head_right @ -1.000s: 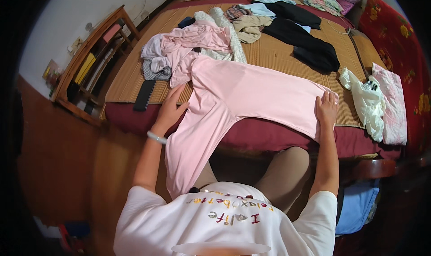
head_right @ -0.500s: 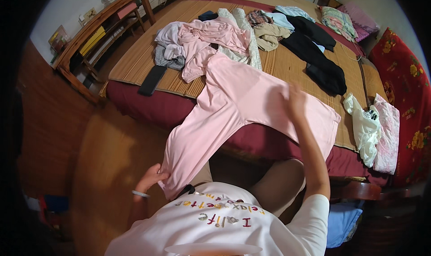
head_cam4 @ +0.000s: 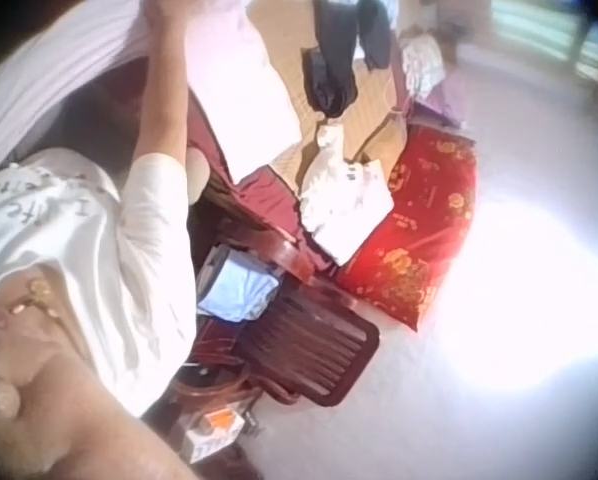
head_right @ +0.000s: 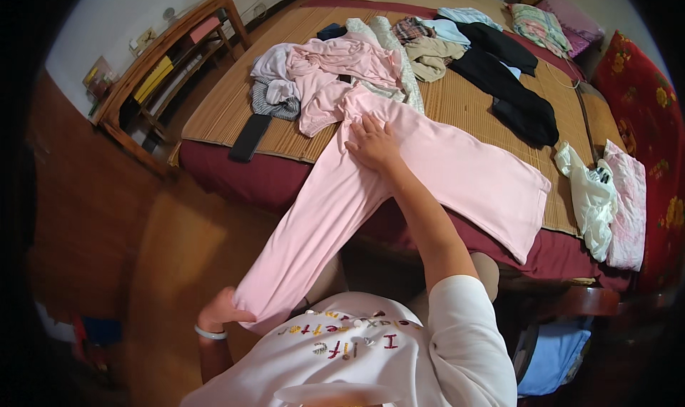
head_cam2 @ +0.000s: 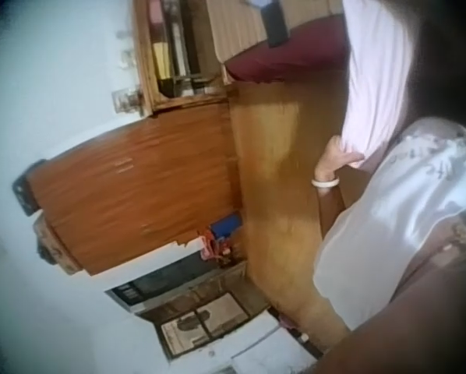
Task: Fold a pink long-sleeved shirt on a bed.
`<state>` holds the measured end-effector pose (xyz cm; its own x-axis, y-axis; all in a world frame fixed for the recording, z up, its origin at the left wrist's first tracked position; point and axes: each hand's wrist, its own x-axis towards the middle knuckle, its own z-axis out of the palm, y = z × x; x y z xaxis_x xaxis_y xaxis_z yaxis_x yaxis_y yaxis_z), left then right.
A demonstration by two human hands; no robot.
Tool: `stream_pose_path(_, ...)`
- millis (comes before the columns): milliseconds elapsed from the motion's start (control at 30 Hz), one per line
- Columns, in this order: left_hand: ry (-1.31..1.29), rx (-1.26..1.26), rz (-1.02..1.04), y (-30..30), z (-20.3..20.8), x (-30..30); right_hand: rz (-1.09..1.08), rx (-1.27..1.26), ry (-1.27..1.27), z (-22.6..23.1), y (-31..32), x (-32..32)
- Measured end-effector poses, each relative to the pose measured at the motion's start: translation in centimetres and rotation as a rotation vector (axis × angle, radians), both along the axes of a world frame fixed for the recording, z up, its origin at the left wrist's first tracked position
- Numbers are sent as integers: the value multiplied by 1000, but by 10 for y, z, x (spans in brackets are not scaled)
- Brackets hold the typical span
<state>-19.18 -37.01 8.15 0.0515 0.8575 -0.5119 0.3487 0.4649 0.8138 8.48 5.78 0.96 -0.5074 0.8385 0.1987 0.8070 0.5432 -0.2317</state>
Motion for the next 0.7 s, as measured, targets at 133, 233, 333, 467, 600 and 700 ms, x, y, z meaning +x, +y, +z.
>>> stream_pose_path(133, -457, 141, 171, 8, 25, 0, 116, -16, 81, 8, -15, 11)
stream_pose_path(233, -740, 405, 98, 17, 39, -1, 524, -57, 275, 12, -60, 14)
stream_pose_path(333, -804, 555, 88, 47, 50, 5, 643, -27, 251, 5, -95, 23)
stream_pose_path(467, -806, 662, 202, 102, 67, 27, 655, -363, 491, 16, -104, 40)
stream_pose_path(600, -860, 635, 184, 183, 108, 53, 512, -644, 626, 28, -102, 54)
stream_pose_path(700, -932, 525, 38, 262, 142, 80, 429, -741, 707, 24, -89, 66)
